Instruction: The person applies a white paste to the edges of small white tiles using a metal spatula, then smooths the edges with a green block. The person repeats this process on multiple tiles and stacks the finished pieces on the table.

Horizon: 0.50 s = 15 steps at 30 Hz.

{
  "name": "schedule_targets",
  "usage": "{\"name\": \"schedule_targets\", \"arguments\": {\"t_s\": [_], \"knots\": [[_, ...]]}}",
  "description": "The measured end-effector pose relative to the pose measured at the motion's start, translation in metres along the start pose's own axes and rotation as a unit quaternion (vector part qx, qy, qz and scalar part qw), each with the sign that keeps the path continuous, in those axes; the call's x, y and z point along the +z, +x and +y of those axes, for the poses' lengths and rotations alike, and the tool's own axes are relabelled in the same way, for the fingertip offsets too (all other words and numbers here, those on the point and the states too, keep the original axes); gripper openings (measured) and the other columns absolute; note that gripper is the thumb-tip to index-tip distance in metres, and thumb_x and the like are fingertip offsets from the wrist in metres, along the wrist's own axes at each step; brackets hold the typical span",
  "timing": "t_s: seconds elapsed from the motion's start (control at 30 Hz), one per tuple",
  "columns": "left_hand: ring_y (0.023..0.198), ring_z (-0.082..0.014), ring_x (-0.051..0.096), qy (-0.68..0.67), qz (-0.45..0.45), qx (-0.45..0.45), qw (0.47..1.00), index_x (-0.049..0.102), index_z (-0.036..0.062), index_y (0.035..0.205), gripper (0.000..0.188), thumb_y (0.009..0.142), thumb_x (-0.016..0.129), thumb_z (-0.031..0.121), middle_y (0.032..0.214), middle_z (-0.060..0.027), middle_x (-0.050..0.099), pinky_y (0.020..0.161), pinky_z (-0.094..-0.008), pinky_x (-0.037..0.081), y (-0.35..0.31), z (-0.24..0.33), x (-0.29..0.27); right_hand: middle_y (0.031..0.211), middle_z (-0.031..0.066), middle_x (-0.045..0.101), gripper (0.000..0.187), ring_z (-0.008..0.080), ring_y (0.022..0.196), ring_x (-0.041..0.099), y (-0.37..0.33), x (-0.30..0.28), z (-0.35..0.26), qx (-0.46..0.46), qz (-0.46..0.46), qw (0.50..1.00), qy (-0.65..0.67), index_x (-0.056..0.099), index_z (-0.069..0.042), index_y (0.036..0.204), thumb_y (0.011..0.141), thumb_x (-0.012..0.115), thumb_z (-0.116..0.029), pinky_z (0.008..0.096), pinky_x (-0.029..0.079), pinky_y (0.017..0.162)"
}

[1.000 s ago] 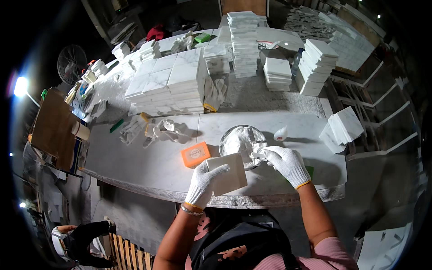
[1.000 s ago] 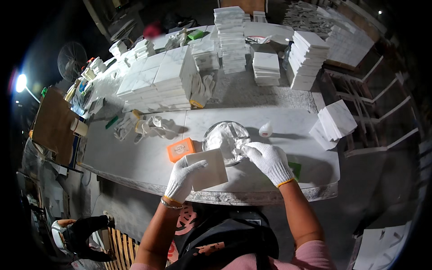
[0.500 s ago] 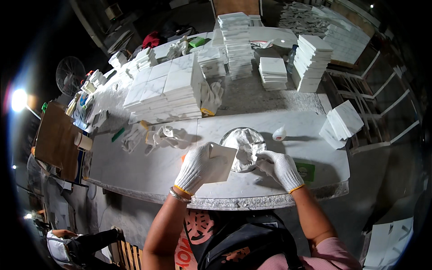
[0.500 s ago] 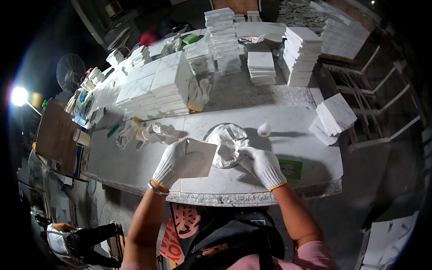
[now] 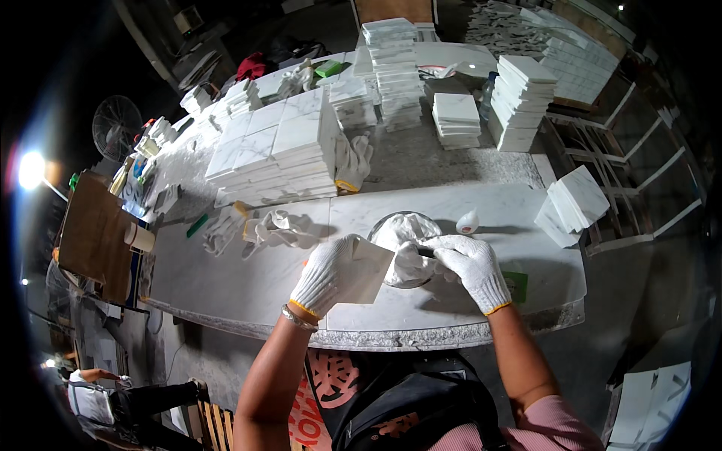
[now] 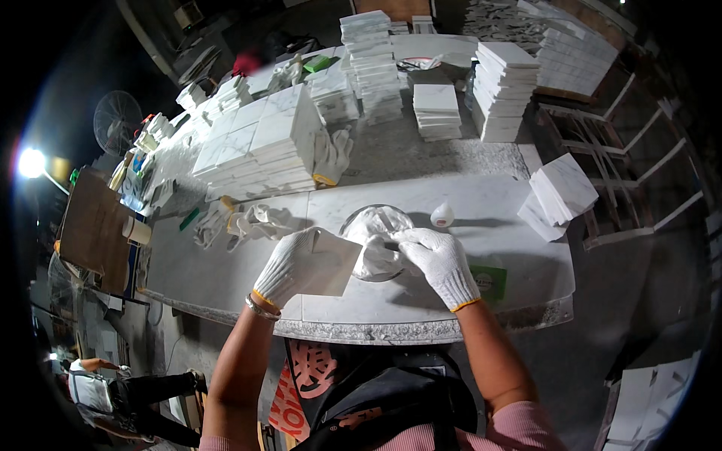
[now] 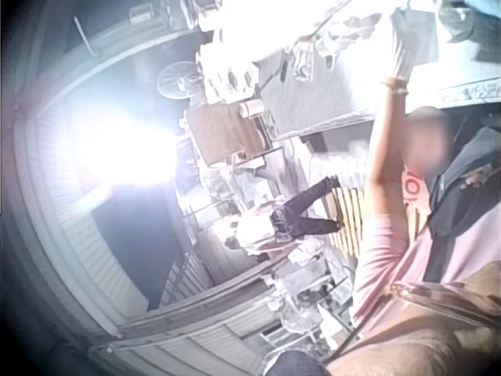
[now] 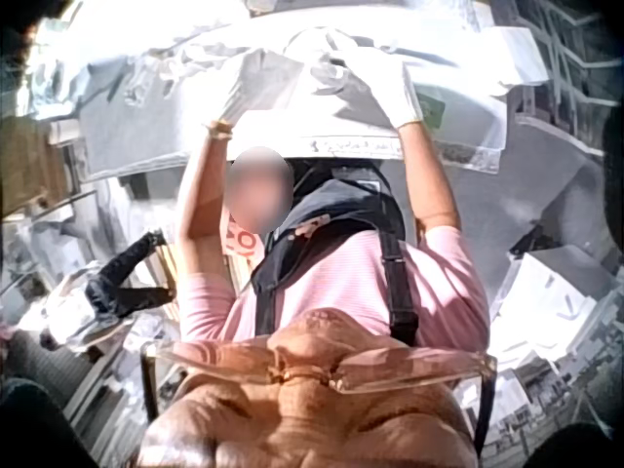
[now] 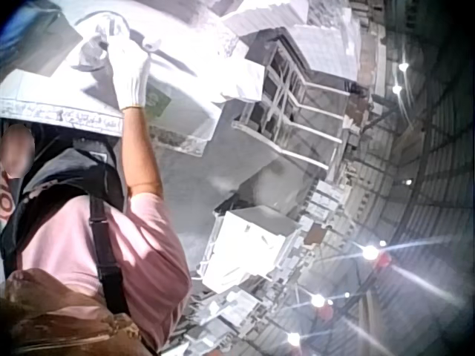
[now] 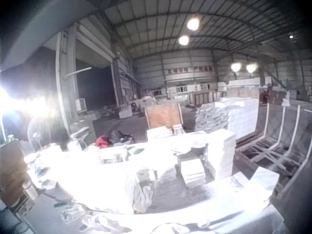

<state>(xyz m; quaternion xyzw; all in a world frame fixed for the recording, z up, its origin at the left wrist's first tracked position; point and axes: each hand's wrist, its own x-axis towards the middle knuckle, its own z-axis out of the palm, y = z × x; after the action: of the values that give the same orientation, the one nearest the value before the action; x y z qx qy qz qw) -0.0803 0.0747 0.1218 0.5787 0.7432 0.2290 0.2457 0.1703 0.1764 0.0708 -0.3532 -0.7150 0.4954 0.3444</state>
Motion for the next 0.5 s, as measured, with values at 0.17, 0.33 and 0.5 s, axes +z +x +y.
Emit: {"name": "schedule_targets", "arguments": {"t_s": [0.17,0.33,0.5], "knots": [[0.074,-0.0291,0.071,0.032,-0.005,-0.005,0.999,0.071,0.0021,0.104,0.033,0.084,0.066,0.027,0.085,-0.0174,0.072,0.069,-0.0378,0.055,0.003,0.010,-0.004,0.090,0.0120,0.075,0.018,0.0184,0.079,0.072,0.003,0.018,-0.016,-0.137,0.036,0.981,-0.133,0.075,-0.001,0.104,0.090,0.064,-0.004,0.0303,0.056,0.068],[0.075,-0.0332,0.070,0.070,-0.005,0.008,0.998,0.071,0.0027,0.103,0.035,0.085,0.067,0.032,0.084,-0.0184,0.071,0.068,-0.0402,0.054,0.005,0.027,-0.007,0.099,0.0148,0.075,0.021,0.0266,0.088,0.074,0.001,0.011,-0.029,-0.199,0.057,0.939,-0.275,0.074,-0.002,0.105,0.085,0.070,-0.004,0.0339,0.058,0.078],[0.077,-0.0364,0.070,0.140,-0.017,0.026,0.990,0.070,0.0039,0.102,0.036,0.086,0.065,0.035,0.082,-0.0185,0.071,0.068,-0.0430,0.055,-0.004,0.047,-0.016,0.106,0.0151,0.074,0.031,0.0235,0.094,0.074,-0.014,-0.003,-0.022,-0.128,0.071,0.961,-0.233,0.072,-0.004,0.114,0.083,0.073,-0.001,0.0332,0.058,0.082]]}}
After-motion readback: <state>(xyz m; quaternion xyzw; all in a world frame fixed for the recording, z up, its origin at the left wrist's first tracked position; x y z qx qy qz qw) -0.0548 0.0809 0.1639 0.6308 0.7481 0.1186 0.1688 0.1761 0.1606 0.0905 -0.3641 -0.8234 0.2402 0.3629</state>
